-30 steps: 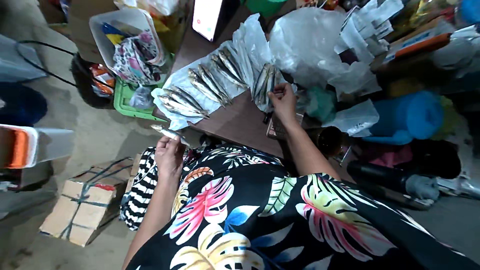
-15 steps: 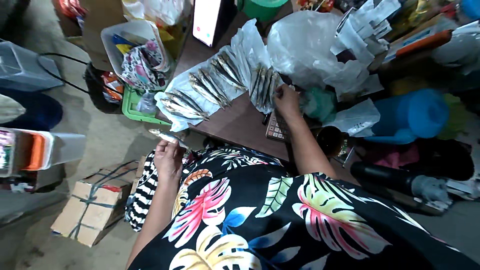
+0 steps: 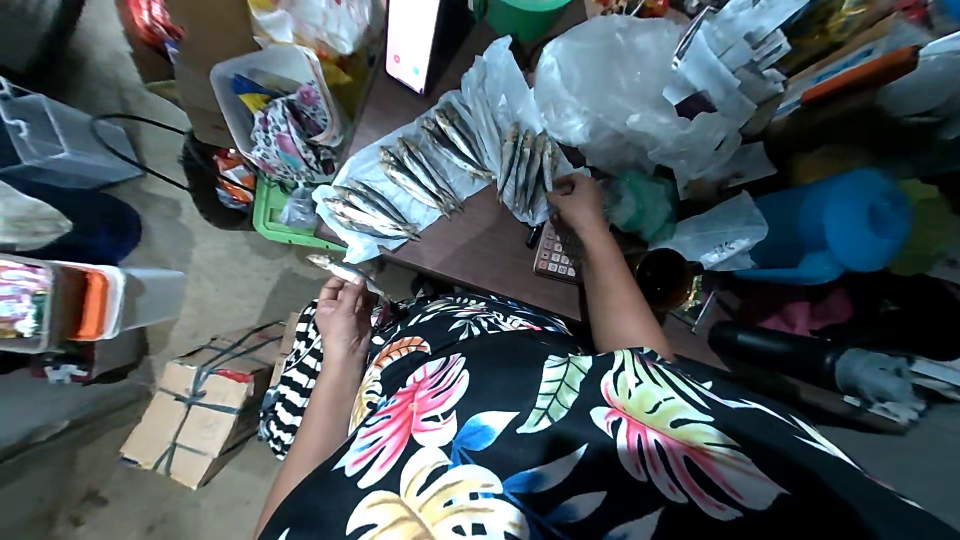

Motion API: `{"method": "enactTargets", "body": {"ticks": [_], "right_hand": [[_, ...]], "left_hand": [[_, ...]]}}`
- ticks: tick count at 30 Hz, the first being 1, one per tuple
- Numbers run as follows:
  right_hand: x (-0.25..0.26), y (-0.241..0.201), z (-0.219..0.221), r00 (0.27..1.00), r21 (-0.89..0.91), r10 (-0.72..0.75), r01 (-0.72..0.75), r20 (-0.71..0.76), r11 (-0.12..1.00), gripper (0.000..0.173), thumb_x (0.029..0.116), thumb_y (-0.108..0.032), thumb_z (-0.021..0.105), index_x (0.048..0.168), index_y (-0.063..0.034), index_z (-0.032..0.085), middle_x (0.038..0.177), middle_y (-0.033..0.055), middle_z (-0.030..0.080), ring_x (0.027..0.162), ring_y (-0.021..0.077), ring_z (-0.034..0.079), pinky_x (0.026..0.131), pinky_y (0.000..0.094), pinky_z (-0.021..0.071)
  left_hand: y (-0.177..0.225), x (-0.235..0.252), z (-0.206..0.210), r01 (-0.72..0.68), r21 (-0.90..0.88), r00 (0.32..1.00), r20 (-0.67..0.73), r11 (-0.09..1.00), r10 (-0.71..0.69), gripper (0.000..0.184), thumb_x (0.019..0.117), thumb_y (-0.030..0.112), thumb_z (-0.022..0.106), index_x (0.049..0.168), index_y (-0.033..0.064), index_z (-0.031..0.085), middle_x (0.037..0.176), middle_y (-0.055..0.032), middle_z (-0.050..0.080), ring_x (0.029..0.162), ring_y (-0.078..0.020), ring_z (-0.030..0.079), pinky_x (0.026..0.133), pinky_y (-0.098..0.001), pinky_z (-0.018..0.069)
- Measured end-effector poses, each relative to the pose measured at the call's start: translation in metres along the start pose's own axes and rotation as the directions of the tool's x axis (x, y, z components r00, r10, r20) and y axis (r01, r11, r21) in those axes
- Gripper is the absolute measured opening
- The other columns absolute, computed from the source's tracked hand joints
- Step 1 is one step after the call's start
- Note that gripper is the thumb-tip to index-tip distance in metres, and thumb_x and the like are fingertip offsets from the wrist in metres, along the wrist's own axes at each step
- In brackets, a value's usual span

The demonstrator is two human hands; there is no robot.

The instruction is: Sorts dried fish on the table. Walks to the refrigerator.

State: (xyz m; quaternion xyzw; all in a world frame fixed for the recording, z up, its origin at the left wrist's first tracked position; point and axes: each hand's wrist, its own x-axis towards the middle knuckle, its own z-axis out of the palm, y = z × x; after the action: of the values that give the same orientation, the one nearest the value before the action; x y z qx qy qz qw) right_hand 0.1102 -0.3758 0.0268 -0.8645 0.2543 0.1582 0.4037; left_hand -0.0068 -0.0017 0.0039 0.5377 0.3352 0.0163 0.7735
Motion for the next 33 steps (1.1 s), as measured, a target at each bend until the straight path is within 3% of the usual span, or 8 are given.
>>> {"method": "enactTargets", "body": {"ticks": [3, 9, 13, 17, 23, 33], "right_hand": [[-0.002, 0.004, 0.000, 1.000, 0.102, 0.024, -0.022, -0.014, 0.995, 0.041, 0.0935, -0.013, 0.070, 0.131, 0.0016, 0.062, 0.111, 0.0187, 0.070, 0.087, 0.0285, 0.072, 0.079, 0.0473, 0.0607], [-0.019, 0.003, -0.006, 0.998, 0.320, 0.035, -0.016, -0.052, 0.947, 0.039, 0.0991, -0.013, 0.066, 0.135, 0.0000, 0.058, 0.114, 0.0181, 0.067, 0.080, 0.0214, 0.069, 0.071, 0.0386, 0.0611], [-0.023, 0.007, -0.003, 0.998, 0.528, -0.008, 0.038, -0.058, 0.849, 0.035, 0.0989, -0.009, 0.066, 0.132, 0.0005, 0.058, 0.100, 0.0108, 0.064, 0.065, 0.0108, 0.061, 0.060, 0.0266, 0.0564], [-0.028, 0.005, 0.001, 0.999, 0.696, -0.040, 0.034, -0.007, 0.717, 0.029, 0.0993, -0.005, 0.064, 0.128, -0.0009, 0.058, 0.090, 0.0030, 0.062, 0.061, 0.0055, 0.057, 0.056, 0.0210, 0.0529], [-0.029, -0.001, 0.002, 0.997, 0.735, -0.053, -0.002, 0.052, 0.678, 0.029, 0.0996, -0.005, 0.063, 0.128, -0.0016, 0.058, 0.092, 0.0022, 0.059, 0.061, 0.0046, 0.055, 0.055, 0.0193, 0.0516], [-0.025, 0.000, 0.009, 0.994, 0.781, -0.040, -0.054, 0.101, 0.623, 0.026, 0.0993, -0.004, 0.062, 0.125, -0.0033, 0.058, 0.092, 0.0001, 0.059, 0.061, 0.0035, 0.053, 0.055, 0.0183, 0.0497]], "left_hand": [[0.001, 0.003, 0.005, -0.020, 0.030, 0.999, 0.027, 0.999, 0.019, 0.020, 0.0979, -0.001, 0.060, 0.111, 0.0127, 0.054, 0.086, 0.0032, 0.065, 0.070, -0.0081, 0.062, 0.071, -0.0283, 0.0571], [0.015, 0.005, 0.034, -0.051, 0.090, 0.996, 0.081, 0.995, 0.043, 0.024, 0.0966, -0.004, 0.061, 0.116, 0.0098, 0.056, 0.090, 0.0015, 0.066, 0.070, -0.0069, 0.061, 0.067, -0.0253, 0.0554], [0.027, 0.012, 0.059, -0.041, 0.096, 0.984, 0.174, 0.995, 0.024, 0.026, 0.0956, -0.004, 0.063, 0.116, 0.0103, 0.055, 0.092, 0.0007, 0.065, 0.074, -0.0087, 0.063, 0.072, -0.0278, 0.0572], [0.043, 0.014, 0.085, -0.077, 0.178, 0.959, 0.281, 0.981, 0.024, 0.028, 0.0960, 0.000, 0.065, 0.118, 0.0140, 0.056, 0.097, 0.0034, 0.065, 0.079, -0.0069, 0.064, 0.075, -0.0264, 0.0578], [0.051, 0.022, 0.120, -0.112, 0.154, 0.932, 0.359, 0.982, 0.050, 0.027, 0.0945, 0.000, 0.066, 0.119, 0.0069, 0.058, 0.099, -0.0009, 0.068, 0.084, -0.0109, 0.067, 0.080, -0.0307, 0.0597], [0.057, 0.030, 0.142, -0.109, 0.167, 0.914, 0.405, 0.980, 0.032, 0.026, 0.0953, -0.001, 0.064, 0.120, 0.0066, 0.059, 0.099, -0.0005, 0.067, 0.083, -0.0097, 0.066, 0.078, -0.0283, 0.0586]]}}
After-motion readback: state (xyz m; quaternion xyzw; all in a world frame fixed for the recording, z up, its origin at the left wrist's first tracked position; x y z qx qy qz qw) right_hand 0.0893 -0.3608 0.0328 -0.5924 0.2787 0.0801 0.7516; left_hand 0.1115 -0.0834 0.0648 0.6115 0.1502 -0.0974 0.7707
